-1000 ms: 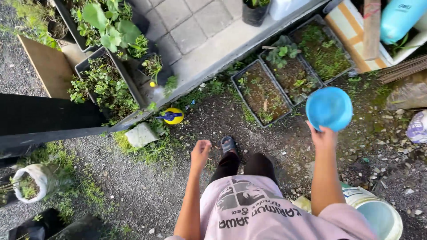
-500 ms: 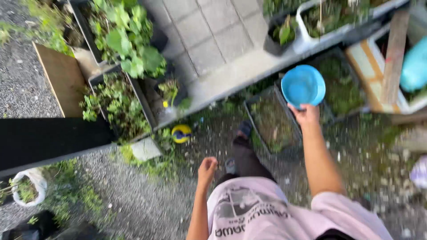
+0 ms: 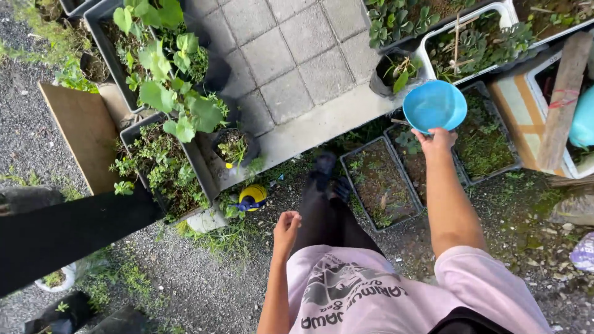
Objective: Watering plants in containers using a small bowl to scoop water from a bucket
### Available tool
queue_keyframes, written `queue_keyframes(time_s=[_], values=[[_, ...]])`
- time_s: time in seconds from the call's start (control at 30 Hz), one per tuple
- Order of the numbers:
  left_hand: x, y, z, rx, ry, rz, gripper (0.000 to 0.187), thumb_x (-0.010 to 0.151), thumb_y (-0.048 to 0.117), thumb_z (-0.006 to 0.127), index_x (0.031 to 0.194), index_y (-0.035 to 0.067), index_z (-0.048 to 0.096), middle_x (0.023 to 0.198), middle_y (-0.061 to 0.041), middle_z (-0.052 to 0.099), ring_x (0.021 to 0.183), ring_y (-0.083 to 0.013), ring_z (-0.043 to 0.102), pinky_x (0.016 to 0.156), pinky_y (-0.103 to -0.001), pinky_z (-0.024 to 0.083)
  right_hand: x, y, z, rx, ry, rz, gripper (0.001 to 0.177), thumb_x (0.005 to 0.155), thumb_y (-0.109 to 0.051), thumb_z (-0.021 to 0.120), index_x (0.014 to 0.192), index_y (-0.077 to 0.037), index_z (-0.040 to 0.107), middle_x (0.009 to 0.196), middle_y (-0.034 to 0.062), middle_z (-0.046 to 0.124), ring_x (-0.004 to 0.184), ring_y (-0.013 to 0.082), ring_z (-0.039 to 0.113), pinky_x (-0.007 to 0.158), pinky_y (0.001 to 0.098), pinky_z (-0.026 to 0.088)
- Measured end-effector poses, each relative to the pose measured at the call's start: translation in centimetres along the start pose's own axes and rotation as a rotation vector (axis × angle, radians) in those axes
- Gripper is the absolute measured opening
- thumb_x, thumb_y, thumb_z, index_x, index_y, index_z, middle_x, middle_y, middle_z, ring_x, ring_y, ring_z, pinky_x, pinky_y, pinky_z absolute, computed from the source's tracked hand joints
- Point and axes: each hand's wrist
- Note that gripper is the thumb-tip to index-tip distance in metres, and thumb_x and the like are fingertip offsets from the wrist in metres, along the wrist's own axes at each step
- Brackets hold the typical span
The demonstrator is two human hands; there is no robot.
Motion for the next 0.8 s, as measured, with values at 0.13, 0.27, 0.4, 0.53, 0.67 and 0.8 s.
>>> queue_keyframes(time_s=[0.13,0.27,0.4,0.53,0.67,0.8], values=[[2.7,3.2,0.8,0.067,-0.069,-0.021,0.02,0.099,0.028,0.066,0.111,0.012,0.072,0.103,-0.012,0.079,0.089,-0.0255,0.077,0.085,-0.04,0.056,-0.4,-0.6,1.9,0.016,0.079,-0.007,0.096,0.079,0.031,0.053,0.151,-0.031,0.039,0.136,0.0286,0.045,0.122,0.0612,0.055,0.092,0.0908,0.048],[6.3,8.5,2.0,0.123,-0.134,0.003,0.02,0.099,0.027,0.067,0.11,0.012,0.072,0.102,-0.011,0.079,0.09,-0.0254,0.077,0.084,-0.04,0.056,-3.3,-2.2,3.9,0.063,0.106,0.059,0.088,0.078,0.031,0.057,0.144,-0.027,0.047,0.125,0.0224,0.051,0.116,0.0497,0.061,0.092,0.0868,0.056],[9.9,12.8,2.5,0.13,-0.161,0.024,0.023,0.1,0.031,0.066,0.113,0.012,0.071,0.106,-0.012,0.078,0.093,-0.0261,0.076,0.086,-0.041,0.056,-6.6,-4.8,6.4,0.127,0.106,0.117,0.063,0.079,0.027,0.06,0.129,-0.009,0.05,0.115,0.0183,0.051,0.103,0.0424,0.061,0.094,0.075,0.063],[12.2,16.2,3.3,0.166,-0.193,0.032,0.025,0.101,0.031,0.065,0.112,0.009,0.07,0.106,-0.013,0.078,0.094,-0.0283,0.076,0.086,-0.042,0.056,-5.2,-7.7,6.1,0.137,0.072,0.044,0.074,0.081,0.027,0.057,0.139,-0.017,0.042,0.129,0.0199,0.047,0.118,0.0519,0.057,0.094,0.0792,0.061],[14.3,18.2,4.0,0.228,-0.232,0.027,0.023,0.101,0.032,0.066,0.109,0.011,0.071,0.102,-0.01,0.079,0.093,-0.025,0.077,0.086,-0.04,0.057,-2.0,-10.1,5.5,0.004,0.16,-0.083,0.101,0.08,0.026,0.058,0.154,-0.038,0.033,0.15,0.0204,0.039,0.129,0.0547,0.056,0.094,0.0759,0.068],[16.0,21.1,4.7,0.255,-0.27,0.03,0.025,0.102,0.032,0.065,0.111,0.01,0.07,0.105,-0.012,0.079,0.095,-0.0263,0.076,0.087,-0.042,0.057,-0.9,-12.4,7.0,-0.077,0.181,-0.143,0.095,0.087,0.023,0.055,0.157,-0.034,0.025,0.165,0.0167,0.022,0.137,0.0576,0.046,0.102,0.0758,0.061]])
Point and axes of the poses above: each hand's wrist, its own x-axis towards the middle knuckle, its own z-axis out of the palm, y = z × x
